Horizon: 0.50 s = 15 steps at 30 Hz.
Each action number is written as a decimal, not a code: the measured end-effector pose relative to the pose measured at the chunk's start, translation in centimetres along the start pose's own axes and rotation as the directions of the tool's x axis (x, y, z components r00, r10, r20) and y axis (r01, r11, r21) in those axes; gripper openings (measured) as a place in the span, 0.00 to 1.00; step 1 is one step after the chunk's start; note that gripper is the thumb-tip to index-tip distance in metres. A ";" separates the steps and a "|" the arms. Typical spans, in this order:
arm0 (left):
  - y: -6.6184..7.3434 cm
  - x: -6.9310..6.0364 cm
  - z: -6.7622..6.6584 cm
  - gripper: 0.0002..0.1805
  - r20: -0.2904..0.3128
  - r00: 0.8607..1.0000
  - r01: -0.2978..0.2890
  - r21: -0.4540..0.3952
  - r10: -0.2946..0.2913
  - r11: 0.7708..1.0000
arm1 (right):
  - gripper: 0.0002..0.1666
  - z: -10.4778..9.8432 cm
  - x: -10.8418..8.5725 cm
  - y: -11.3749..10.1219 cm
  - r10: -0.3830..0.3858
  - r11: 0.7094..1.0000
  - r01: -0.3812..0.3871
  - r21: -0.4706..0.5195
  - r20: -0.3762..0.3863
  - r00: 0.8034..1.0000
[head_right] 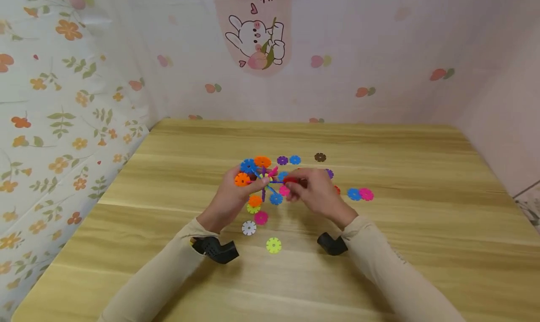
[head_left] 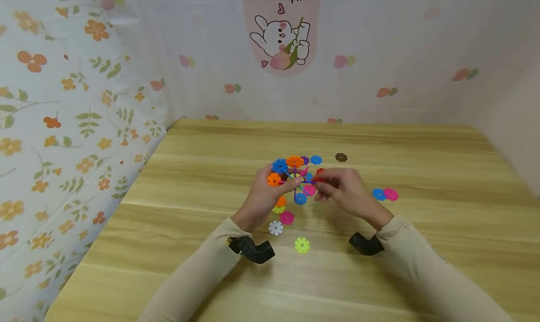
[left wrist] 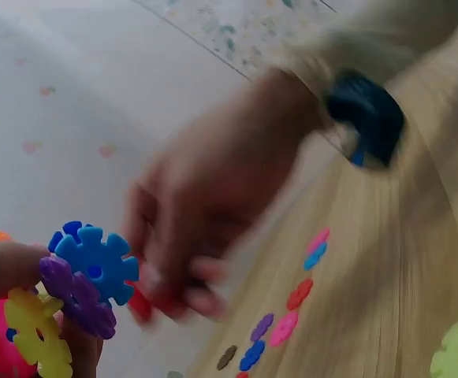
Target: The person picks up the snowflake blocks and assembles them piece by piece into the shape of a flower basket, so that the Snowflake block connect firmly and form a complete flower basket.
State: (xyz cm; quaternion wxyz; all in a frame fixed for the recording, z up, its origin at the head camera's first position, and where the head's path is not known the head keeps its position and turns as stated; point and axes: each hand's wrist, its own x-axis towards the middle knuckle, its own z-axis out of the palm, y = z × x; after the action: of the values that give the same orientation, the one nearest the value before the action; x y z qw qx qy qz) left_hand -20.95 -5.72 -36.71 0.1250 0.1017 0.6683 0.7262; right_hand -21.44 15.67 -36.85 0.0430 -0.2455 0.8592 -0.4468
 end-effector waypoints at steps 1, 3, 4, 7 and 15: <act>0.1 -0.1 0.1 0.19 0.001 1.000 -0.024 0.045 0.024 0.999 | 0.12 -0.6 -0.2 -0.4 -0.001 0.997 0.004 0.071 -0.044 0.999; 0.2 -0.5 0.3 0.20 0.007 0.997 -0.080 0.131 0.079 0.988 | 0.18 -1.6 -0.5 -1.3 -0.016 0.988 0.028 0.149 -0.082 0.997; 0.3 -0.7 0.5 0.22 0.013 0.993 -0.115 0.174 0.114 0.978 | 0.20 -2.0 -0.7 -1.8 -0.026 0.986 0.038 0.165 -0.071 0.997; 0.5 -1.3 0.9 0.24 0.037 0.980 -0.199 0.267 0.197 0.943 | 0.22 -2.8 -1.4 -2.7 -0.054 0.996 0.055 0.074 -0.021 0.998; 0.7 -1.8 1.6 0.25 0.080 0.955 -0.296 0.329 0.285 0.897 | 0.07 -3.0 -2.6 -2.6 -0.159 0.986 0.146 -0.077 -0.199 0.967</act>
State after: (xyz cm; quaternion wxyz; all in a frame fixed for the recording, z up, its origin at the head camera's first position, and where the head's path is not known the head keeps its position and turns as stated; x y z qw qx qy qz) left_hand -18.78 -4.81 -35.88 0.0060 0.2309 0.7579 0.6101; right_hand -19.07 17.85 -33.39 -0.0877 -0.2647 0.8509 -0.4452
